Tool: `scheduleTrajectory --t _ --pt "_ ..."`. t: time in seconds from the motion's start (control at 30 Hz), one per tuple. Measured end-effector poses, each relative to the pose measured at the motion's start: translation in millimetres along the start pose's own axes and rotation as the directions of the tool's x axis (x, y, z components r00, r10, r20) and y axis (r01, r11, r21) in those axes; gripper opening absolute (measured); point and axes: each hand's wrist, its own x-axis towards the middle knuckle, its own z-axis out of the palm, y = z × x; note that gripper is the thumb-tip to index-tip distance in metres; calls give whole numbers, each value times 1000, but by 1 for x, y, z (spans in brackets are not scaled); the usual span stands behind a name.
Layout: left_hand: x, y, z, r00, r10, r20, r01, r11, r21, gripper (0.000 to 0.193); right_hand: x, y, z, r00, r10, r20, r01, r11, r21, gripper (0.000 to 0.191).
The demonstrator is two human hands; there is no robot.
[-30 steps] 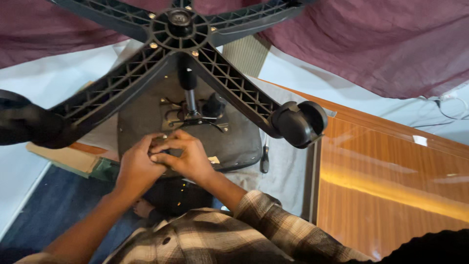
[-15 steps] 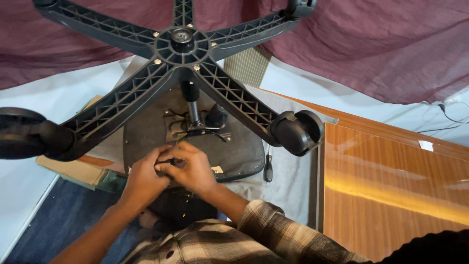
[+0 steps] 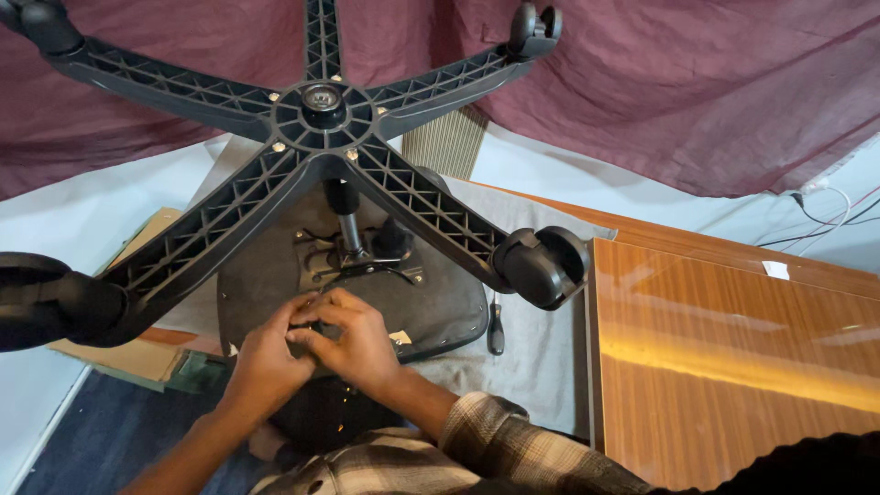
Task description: The person works on an upside-down office chair, using both hands to thread and tighten a black knob or lever into the tilt mechanism under the seat. They repeatedly twist the component by hand, reposition it, and continue fastening it into place on the chair base.
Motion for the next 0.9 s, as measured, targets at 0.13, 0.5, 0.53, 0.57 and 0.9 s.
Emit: scheduleTrajectory --t 0.13,0.5,0.53,0.57,0.9 --pt "-5 -1 -4 996 44 -82 -54 991 -121 57 -4 -2 5 999 -48 -6 48 997 62 24" --pt "6 5 -1 996 82 -32 -82 997 0 52 3 -2 -1 997 -14 -80 15 1000 12 23" --pt "7 3 0 999 23 -29 -22 1000 22 47 3 -1 -1 993 -75 -90 78 996 32 22" --pt "7 1 0 999 -36 -21 36 999 29 44 2 -1 -2 993 -81 -82 83 996 22 22" --pt "24 -16 16 994 98 -48 -97 995 29 49 11 14 -2 994 26 -105 -29 999 -21 25"
